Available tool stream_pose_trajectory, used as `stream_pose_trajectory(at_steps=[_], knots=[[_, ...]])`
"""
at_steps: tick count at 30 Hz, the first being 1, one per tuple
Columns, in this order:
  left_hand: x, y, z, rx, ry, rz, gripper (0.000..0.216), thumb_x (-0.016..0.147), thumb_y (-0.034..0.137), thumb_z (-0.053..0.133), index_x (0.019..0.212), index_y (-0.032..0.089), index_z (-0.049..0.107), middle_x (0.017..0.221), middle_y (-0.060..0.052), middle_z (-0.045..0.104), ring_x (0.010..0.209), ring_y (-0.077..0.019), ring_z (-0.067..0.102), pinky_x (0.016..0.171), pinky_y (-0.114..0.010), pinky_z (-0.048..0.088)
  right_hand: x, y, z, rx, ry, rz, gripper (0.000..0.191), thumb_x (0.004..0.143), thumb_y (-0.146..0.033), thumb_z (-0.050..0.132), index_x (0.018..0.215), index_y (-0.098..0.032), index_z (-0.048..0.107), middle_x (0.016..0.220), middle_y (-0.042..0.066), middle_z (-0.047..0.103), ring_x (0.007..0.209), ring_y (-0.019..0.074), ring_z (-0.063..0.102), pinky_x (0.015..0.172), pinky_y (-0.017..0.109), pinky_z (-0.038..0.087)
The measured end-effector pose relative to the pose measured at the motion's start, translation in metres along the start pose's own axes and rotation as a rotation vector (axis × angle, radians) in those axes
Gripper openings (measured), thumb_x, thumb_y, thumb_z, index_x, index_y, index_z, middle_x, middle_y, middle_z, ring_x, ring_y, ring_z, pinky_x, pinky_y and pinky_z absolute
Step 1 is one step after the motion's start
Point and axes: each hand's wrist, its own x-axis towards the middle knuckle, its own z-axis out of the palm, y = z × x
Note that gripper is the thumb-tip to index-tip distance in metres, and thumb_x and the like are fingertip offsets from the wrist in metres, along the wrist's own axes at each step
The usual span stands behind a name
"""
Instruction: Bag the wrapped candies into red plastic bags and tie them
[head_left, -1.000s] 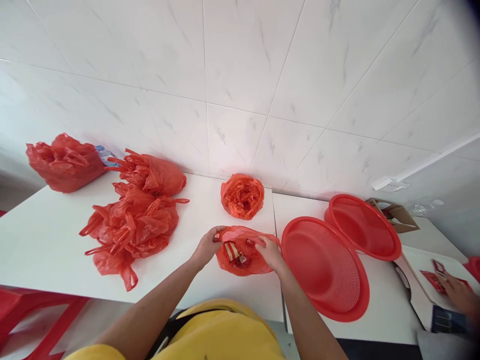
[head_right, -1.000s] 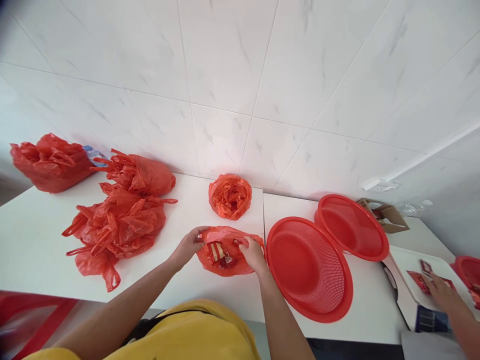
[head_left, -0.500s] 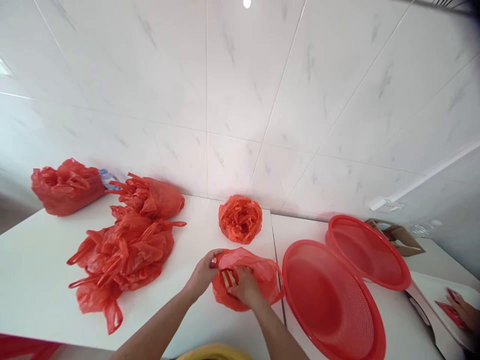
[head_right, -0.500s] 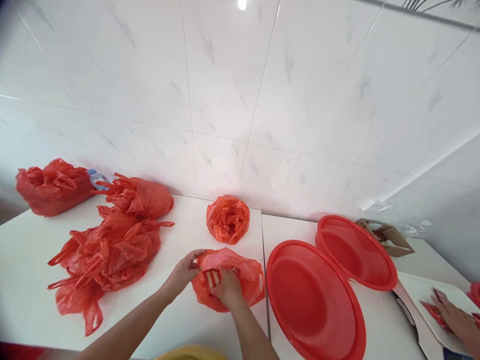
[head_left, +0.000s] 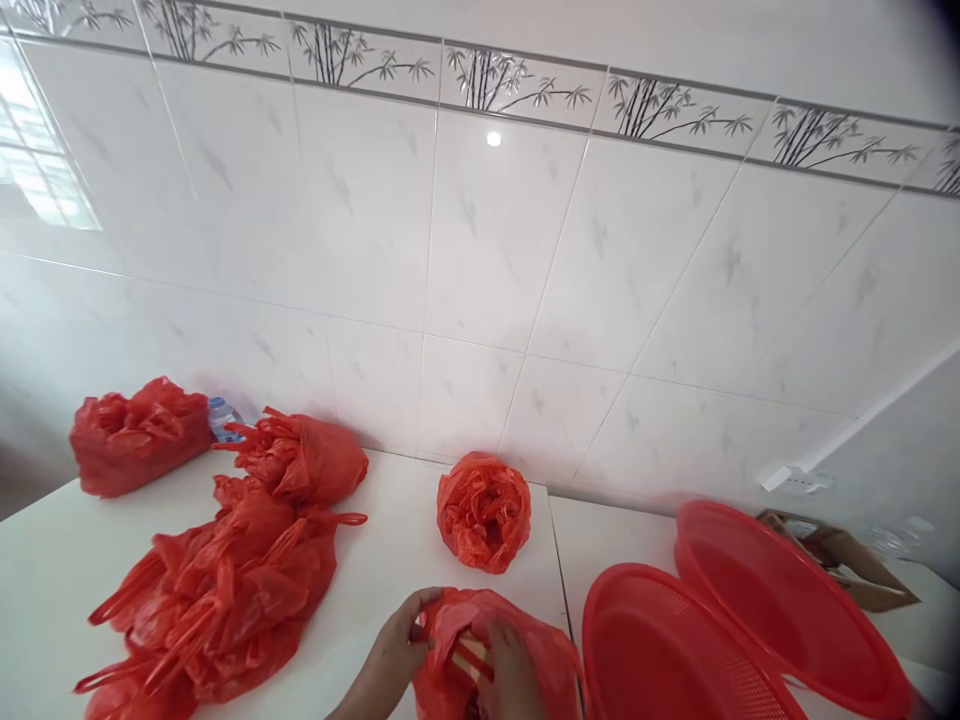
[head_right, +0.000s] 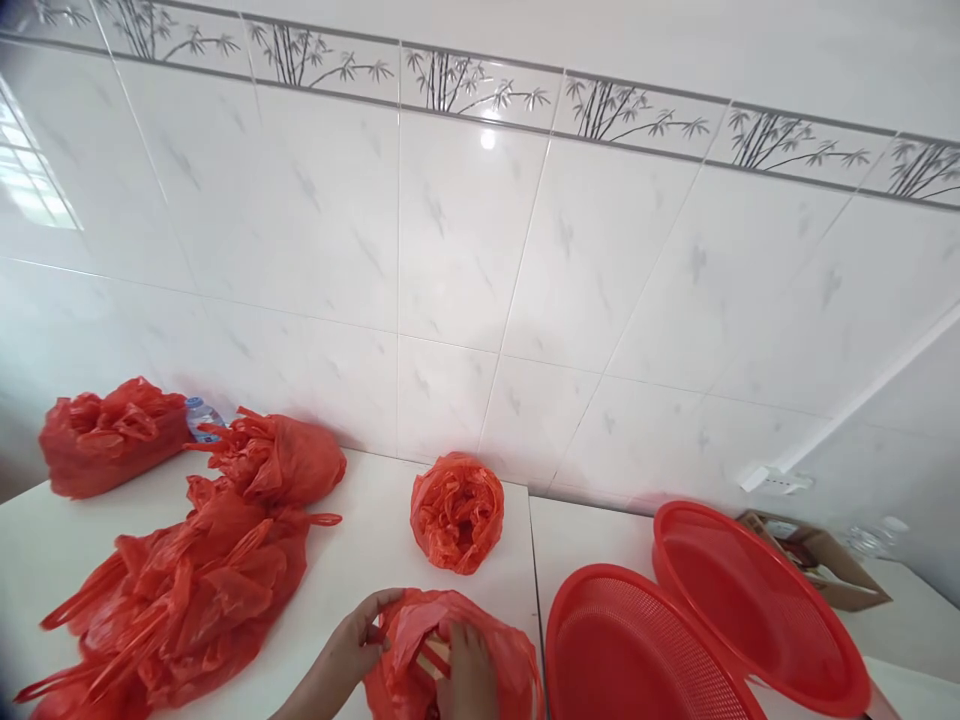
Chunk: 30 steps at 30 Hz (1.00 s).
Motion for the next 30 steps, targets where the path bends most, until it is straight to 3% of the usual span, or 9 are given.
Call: stream_pose_trajectory(at_steps=[4, 9, 14, 16, 18, 21, 25, 30], knots=[[-0.004, 0.011, -0.001, 0.017, -0.01, -0.004, 0.059, 0.059, 0.014, 0.057, 0.117, 0.02, 0.061, 0.087, -0.002, 0.067, 0.073, -0.0173, 0.055, 0.069, -0.03, 0.045, -0.012, 0.011, -0.033, -0.171, 0.116, 0.014, 0.043, 0.077, -0.018, 0.046, 0.114, -0.024, 0.067, 0.128, 0.009, 0.062, 0.121, 0.0308, 0.055, 0.1, 0.042, 0.045], [-0.009, 0.03, -0.008, 0.015, -0.038, 0.021, 0.06, 0.062, 0.012, 0.052, 0.122, 0.021, 0.059, 0.105, -0.005, 0.067, 0.076, -0.0161, 0.055, 0.07, -0.028, 0.045, -0.036, 0.031, -0.063, -0.446, 0.402, -0.021, 0.046, 0.082, -0.017, 0.046, 0.125, -0.021, 0.061, 0.142, 0.015, 0.047, 0.128, 0.0343, 0.045, 0.102, 0.047, 0.039], [-0.007, 0.037, -0.015, 0.015, -0.034, 0.06, 0.058, 0.066, 0.015, 0.055, 0.123, 0.02, 0.058, 0.101, -0.005, 0.067, 0.077, -0.0162, 0.055, 0.071, -0.028, 0.045, -0.056, 0.037, -0.086, -0.533, 0.374, 0.079, 0.046, 0.084, -0.019, 0.044, 0.129, -0.016, 0.054, 0.124, 0.019, 0.057, 0.111, 0.0331, 0.055, 0.085, 0.041, 0.045], [-0.007, 0.04, -0.017, 0.017, -0.033, 0.068, 0.057, 0.066, 0.016, 0.056, 0.123, 0.02, 0.058, 0.1, -0.005, 0.066, 0.077, -0.0162, 0.056, 0.071, -0.028, 0.045, -0.062, 0.035, -0.101, -0.478, 0.317, 0.155, 0.036, 0.087, -0.024, 0.042, 0.117, -0.016, 0.059, 0.106, 0.017, 0.062, 0.097, 0.0288, 0.059, 0.076, 0.036, 0.045], [-0.009, 0.045, -0.018, 0.025, -0.039, 0.063, 0.057, 0.067, 0.016, 0.056, 0.124, 0.02, 0.057, 0.097, -0.004, 0.066, 0.076, -0.016, 0.056, 0.07, -0.028, 0.045, -0.066, 0.032, -0.117, -0.36, 0.217, 0.253, 0.026, 0.089, -0.033, 0.04, 0.092, -0.018, 0.062, 0.089, 0.011, 0.063, 0.08, 0.0237, 0.059, 0.065, 0.032, 0.042], [-0.015, 0.052, -0.02, 0.05, -0.047, 0.058, 0.057, 0.067, 0.017, 0.056, 0.124, 0.02, 0.057, 0.093, -0.003, 0.066, 0.074, -0.0153, 0.056, 0.069, -0.028, 0.045, -0.072, 0.028, -0.137, -0.13, 0.079, 0.394, 0.031, 0.086, -0.044, 0.041, 0.064, -0.023, 0.046, 0.066, 0.001, 0.054, 0.059, 0.0167, 0.048, 0.053, 0.028, 0.033], [-0.025, 0.06, -0.019, 0.083, -0.072, 0.086, 0.056, 0.069, 0.018, 0.057, 0.125, 0.02, 0.058, 0.097, -0.004, 0.066, 0.075, -0.0149, 0.056, 0.069, -0.027, 0.045, -0.079, 0.019, -0.149, 0.228, 0.109, 0.374, 0.033, 0.08, -0.047, 0.048, 0.06, -0.024, 0.035, 0.057, -0.005, 0.04, 0.056, 0.0133, 0.037, 0.052, 0.026, 0.029], [-0.039, 0.071, -0.016, 0.079, -0.103, 0.116, 0.056, 0.072, 0.018, 0.055, 0.128, 0.02, 0.055, 0.101, -0.005, 0.065, 0.077, -0.014, 0.056, 0.071, -0.027, 0.044, -0.089, -0.001, -0.158, 0.541, 0.15, 0.324, 0.033, 0.078, -0.048, 0.056, 0.061, -0.022, 0.044, 0.059, -0.005, 0.044, 0.058, 0.013, 0.041, 0.055, 0.025, 0.033]])
